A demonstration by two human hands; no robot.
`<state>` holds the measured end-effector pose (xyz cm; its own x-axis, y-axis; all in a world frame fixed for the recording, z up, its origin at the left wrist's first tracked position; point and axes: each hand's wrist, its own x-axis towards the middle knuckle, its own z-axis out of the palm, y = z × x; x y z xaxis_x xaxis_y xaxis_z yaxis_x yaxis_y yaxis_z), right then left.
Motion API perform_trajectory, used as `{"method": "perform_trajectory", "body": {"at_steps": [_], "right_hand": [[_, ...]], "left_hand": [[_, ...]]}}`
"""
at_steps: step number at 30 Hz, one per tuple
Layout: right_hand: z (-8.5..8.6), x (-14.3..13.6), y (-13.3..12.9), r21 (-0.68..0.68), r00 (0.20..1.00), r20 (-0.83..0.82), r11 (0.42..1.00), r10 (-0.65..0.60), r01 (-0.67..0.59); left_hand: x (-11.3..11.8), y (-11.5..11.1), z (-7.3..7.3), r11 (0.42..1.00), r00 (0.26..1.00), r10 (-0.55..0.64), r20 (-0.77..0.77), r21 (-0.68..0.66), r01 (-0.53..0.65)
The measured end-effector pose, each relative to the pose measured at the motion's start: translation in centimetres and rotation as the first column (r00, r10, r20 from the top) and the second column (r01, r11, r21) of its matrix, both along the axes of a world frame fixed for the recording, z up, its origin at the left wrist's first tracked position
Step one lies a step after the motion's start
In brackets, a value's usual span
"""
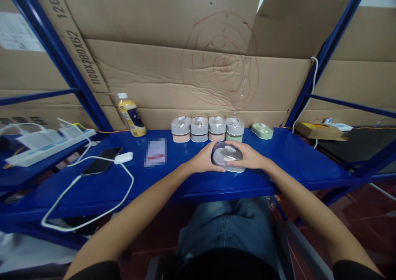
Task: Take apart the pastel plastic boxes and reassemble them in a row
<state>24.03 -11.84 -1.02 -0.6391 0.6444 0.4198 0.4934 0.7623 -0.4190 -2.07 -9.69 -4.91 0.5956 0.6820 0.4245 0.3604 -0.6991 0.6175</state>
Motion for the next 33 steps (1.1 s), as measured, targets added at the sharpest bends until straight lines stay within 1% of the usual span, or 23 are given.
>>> {"method": "perform_trajectory", "body": {"at_steps": [2, 5, 9, 11, 13, 16, 20, 22, 24, 25, 27, 29, 30, 31, 33], "right_hand": [[0.4, -0.8, 0.8, -0.042, 0.993, -0.11, 0.998, 0.036, -0.041], [0.4, -0.6, 2.1, -0.122, 0.973, -0.231, 0.992, -0.004, -0.024], [-0.3, 1.2, 3.4, -0.274, 0.924, -0.367, 0.962, -0.104, -0.001], [-0.6, 1.9, 3.8, -0.348, 0.893, -0.416, 0.937, -0.171, 0.017], [-0.7, 2.2, 4.0, -0.393, 0.866, -0.444, 0.919, -0.229, 0.042], [-0.9, 2.0, 4.0, -0.398, 0.853, -0.45, 0.914, -0.264, 0.074], [-1.3, 1.7, 3.9, -0.376, 0.841, -0.471, 0.923, -0.267, 0.082], [-1.3, 1.7, 3.8, -0.374, 0.831, -0.485, 0.923, -0.274, 0.086], [-1.1, 1.9, 3.9, -0.372, 0.822, -0.489, 0.922, -0.293, 0.107], [-0.9, 2.1, 3.9, -0.37, 0.817, -0.491, 0.921, -0.304, 0.12], [-0.6, 2.4, 4.1, -0.364, 0.801, -0.503, 0.92, -0.326, 0.146], [-0.2, 2.7, 4.2, -0.362, 0.781, -0.519, 0.917, -0.348, 0.168], [-0.1, 2.8, 4.2, -0.361, 0.773, -0.524, 0.915, -0.357, 0.179], [0.0, 2.8, 4.3, -0.36, 0.768, -0.528, 0.914, -0.364, 0.186], [0.1, 2.9, 4.3, -0.364, 0.766, -0.531, 0.914, -0.362, 0.18]], "left_hand": [[-0.2, 0.1, 0.2, 0.999, 0.998, -0.036, 0.051, 0.018, 0.035], [-0.5, 0.2, 0.4, 0.999, 0.998, -0.03, 0.059, 0.024, 0.028], [-0.8, -0.1, 0.9, 0.997, 0.997, 0.005, -0.08, 0.074, 0.001], [-0.8, -0.4, 1.1, 0.995, 0.99, 0.0, -0.14, 0.097, 0.014], [-0.6, -0.8, 1.3, 0.994, 0.986, -0.018, -0.168, 0.102, 0.035], [-0.3, -1.0, 1.3, 0.994, 0.983, -0.021, -0.18, 0.106, 0.041], [-0.3, -0.9, 1.3, 0.992, 0.983, 0.039, -0.177, 0.123, -0.017], [-0.4, -0.7, 1.4, 0.989, 0.989, 0.067, -0.129, 0.139, -0.049], [-0.7, -0.4, 1.5, 0.978, 0.991, 0.132, -0.035, 0.166, -0.124], [-0.8, -0.2, 1.7, 0.966, 0.983, 0.185, 0.024, 0.181, -0.186], [-1.3, 0.2, 2.0, 0.926, 0.943, 0.302, 0.137, 0.194, -0.324], [-1.6, 0.3, 2.3, 0.892, 0.906, 0.372, 0.2, 0.192, -0.409], [-1.8, 0.2, 2.5, 0.89, 0.905, 0.375, 0.2, 0.195, -0.412], [-1.8, 0.1, 2.6, 0.899, 0.917, 0.355, 0.182, 0.203, -0.388], [-1.6, -0.4, 2.7, 0.935, 0.96, 0.264, 0.097, 0.219, -0.279]]}}
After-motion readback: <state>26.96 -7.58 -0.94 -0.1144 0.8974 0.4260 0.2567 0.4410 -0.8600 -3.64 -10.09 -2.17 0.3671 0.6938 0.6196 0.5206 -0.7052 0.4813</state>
